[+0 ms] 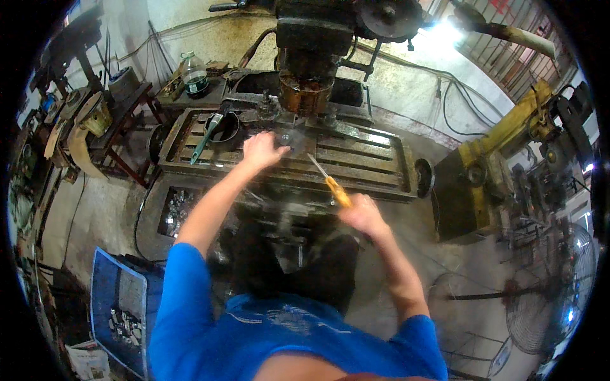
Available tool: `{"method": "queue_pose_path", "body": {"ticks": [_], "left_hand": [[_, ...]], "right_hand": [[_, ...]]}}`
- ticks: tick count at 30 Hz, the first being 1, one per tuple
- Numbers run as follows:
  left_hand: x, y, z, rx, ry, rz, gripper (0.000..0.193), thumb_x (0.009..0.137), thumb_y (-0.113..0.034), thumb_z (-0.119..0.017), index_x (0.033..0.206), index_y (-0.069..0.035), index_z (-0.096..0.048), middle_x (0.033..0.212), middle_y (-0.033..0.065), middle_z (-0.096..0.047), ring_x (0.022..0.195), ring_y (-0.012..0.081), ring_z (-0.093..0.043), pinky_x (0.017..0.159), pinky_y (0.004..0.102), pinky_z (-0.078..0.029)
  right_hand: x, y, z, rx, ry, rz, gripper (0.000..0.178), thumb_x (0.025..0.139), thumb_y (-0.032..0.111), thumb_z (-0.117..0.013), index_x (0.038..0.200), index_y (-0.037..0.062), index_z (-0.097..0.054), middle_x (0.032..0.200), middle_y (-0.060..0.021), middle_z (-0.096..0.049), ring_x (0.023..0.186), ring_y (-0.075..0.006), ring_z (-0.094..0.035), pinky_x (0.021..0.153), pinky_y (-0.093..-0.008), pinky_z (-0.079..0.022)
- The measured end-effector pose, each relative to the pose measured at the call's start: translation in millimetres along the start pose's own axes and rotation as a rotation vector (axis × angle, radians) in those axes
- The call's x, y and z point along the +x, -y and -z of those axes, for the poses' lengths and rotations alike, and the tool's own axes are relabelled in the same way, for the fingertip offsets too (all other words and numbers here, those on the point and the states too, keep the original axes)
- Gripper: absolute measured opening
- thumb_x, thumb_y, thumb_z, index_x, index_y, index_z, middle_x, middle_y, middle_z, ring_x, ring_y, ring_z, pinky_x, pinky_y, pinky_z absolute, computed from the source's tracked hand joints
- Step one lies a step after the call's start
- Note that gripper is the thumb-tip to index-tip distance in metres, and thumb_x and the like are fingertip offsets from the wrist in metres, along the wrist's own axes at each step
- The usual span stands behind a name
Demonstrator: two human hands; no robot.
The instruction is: The person operates a drill press to drill holes into small metal pieces. They repeatedly pick up a metal piece from a blue bin, position it under the drill, lower the lever to drill, and then place the finished piece into a tray on the machine table.
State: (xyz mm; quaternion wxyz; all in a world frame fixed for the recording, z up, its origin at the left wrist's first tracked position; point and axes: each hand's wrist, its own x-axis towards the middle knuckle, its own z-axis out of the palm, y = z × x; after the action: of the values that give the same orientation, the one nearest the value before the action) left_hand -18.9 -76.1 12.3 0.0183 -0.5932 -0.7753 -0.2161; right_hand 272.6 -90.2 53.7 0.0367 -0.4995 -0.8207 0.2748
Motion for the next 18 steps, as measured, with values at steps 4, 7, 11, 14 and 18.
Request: {"method": "queue_pose_path", "body": {"ticks": [4,7,11,14,18], "left_hand": [[10.9,-14.3,-14.4,0.049,0.016,0.084,0.041,0.068,-0.044,-0.061,0.078,-0.005,-0.064,0.076,0.015,-0.063,0.074,0.031,-0.062,0.066,0.0405,-0.05],[17.2,-16.8,-21.5,0.042,-0.032,0.06,0.042,0.068,-0.045,-0.061,0.074,-0.004,-0.064,0.07,0.0164,-0.062,0.068,0.0317,-0.062,0.063,0.041,-0.05],[26.6,-21.7,-26.6,0.048,-0.065,0.025,0.048,0.066,-0.05,-0.063,0.07,-0.003,-0.063,0.067,0.0164,-0.061,0.067,0.0317,-0.062,0.061,0.0409,-0.05],[34.7,-26.1,-32.3,0.028,-0.082,0.024,0.052,0.065,-0.054,-0.063,0.067,-0.002,-0.063,0.065,0.0163,-0.061,0.065,0.0316,-0.062,0.059,0.0406,-0.05],[43.6,-36.2,-43.0,0.047,-0.158,0.014,0.053,0.066,-0.055,-0.063,0.063,-0.002,-0.063,0.063,0.0167,-0.06,0.061,0.0314,-0.061,0.055,0.0401,-0.05]], "right_hand": [[38.5,4.0,-8.4,0.019,-0.07,0.128,0.027,0.061,0.023,-0.053,0.064,-0.0044,-0.056,0.073,-0.0236,-0.058,0.073,-0.0423,-0.056,0.07,-0.0449,-0.047],[46.8,3.1,-8.9,0.016,-0.052,0.17,0.023,0.061,0.02,-0.054,0.062,-0.003,-0.057,0.062,-0.0192,-0.057,0.06,-0.0298,-0.055,0.055,-0.0387,-0.045],[60.2,-39.5,-14.9,0.618,-0.066,0.11,0.021,0.064,0.015,-0.055,0.056,-0.0037,-0.052,0.045,-0.0065,-0.047,0.044,-0.0126,-0.048,0.045,-0.031,-0.039],[68.1,-59.3,-33.0,0.759,-0.098,0.187,0.017,0.065,0.014,-0.053,0.061,-0.0027,-0.057,0.05,-0.0023,-0.051,0.046,-0.0087,-0.047,0.045,-0.0261,-0.037],[62.1,-51.9,-63.7,0.908,-0.212,0.206,0.021,0.061,0.005,-0.055,0.078,-0.0024,-0.066,0.06,-0.0005,-0.058,0.051,-0.0059,-0.048,0.048,-0.0216,-0.038]]}}
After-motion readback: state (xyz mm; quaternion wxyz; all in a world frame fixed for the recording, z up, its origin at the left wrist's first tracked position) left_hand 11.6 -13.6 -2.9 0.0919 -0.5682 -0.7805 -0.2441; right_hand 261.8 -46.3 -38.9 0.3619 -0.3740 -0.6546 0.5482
